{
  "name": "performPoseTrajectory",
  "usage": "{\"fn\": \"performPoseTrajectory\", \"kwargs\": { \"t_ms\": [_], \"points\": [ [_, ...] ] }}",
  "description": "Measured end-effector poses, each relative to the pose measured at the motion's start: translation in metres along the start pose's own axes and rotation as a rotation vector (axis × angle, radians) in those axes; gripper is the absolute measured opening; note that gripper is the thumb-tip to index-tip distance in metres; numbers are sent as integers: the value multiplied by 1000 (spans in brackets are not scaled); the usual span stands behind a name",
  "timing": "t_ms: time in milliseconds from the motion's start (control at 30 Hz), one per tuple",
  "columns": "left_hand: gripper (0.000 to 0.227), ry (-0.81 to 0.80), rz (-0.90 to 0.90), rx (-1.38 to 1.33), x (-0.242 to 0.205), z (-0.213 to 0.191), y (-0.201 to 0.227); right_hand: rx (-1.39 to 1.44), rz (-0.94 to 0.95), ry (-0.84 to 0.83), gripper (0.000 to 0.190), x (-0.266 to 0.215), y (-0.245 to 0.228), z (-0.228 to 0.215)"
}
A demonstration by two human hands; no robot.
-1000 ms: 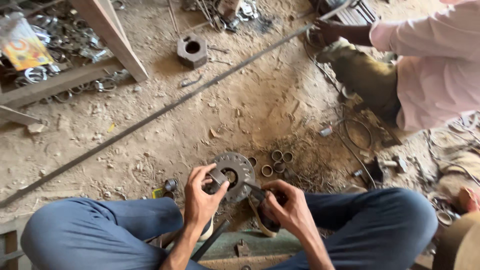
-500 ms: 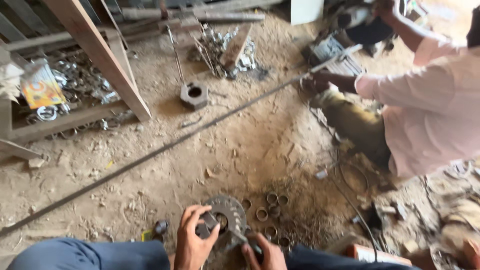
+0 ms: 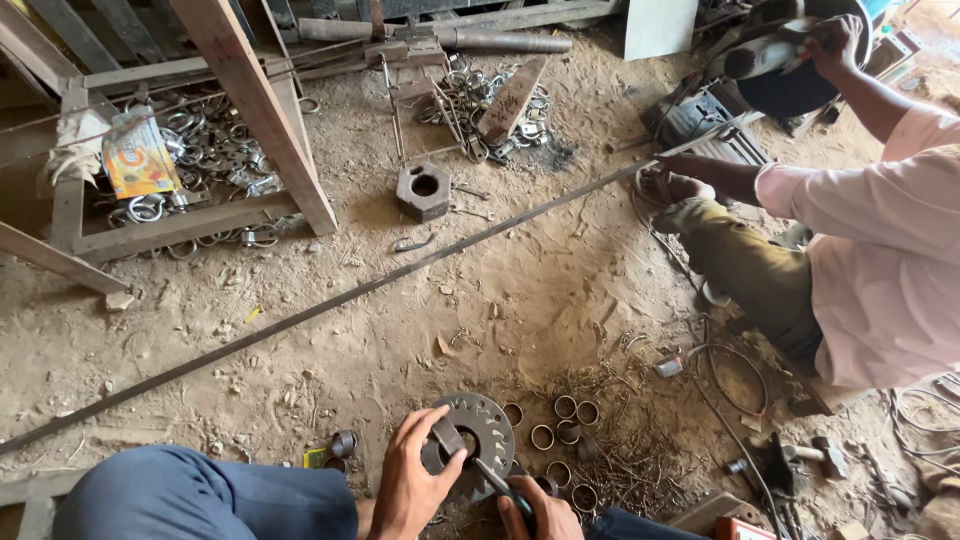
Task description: The person sits on the ground and uses a hammer to tap a metal ring into a gear-like metal part. They repeatedly adjust the ring and hammer it into place while another person works nearby.
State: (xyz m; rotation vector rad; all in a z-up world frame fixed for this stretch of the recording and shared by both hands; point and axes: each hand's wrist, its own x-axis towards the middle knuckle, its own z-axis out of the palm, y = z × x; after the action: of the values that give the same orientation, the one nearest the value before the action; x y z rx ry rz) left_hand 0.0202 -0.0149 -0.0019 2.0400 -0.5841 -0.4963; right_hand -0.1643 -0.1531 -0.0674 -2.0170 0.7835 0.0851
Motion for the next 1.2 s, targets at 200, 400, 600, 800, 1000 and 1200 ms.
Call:
{"fn": "performPoseTrajectory", "kwargs": {
  "t_ms": [200,400,600,800,1000,1200],
  "points": [
    [59,56,89,67,-3,0,0,23,19,-3,35,-6,-7,-5],
    [61,125,45,50,-2,-4,3,-22,-16,-2,34,-3,0,-2],
    [65,101,21,12,-1,-4,5,-56,12,-17,35,1,11,2],
    [69,45,-32,30,1,-8,11,-23,-29,-4,32,4,9,2],
    [67,62,-10,24,1,-10,13,66,-121,36,41,-1,4,-4],
    [63,39,65,137,1,-9,8,-15,-143,18,42,-1,0,-4]
  ]
}}
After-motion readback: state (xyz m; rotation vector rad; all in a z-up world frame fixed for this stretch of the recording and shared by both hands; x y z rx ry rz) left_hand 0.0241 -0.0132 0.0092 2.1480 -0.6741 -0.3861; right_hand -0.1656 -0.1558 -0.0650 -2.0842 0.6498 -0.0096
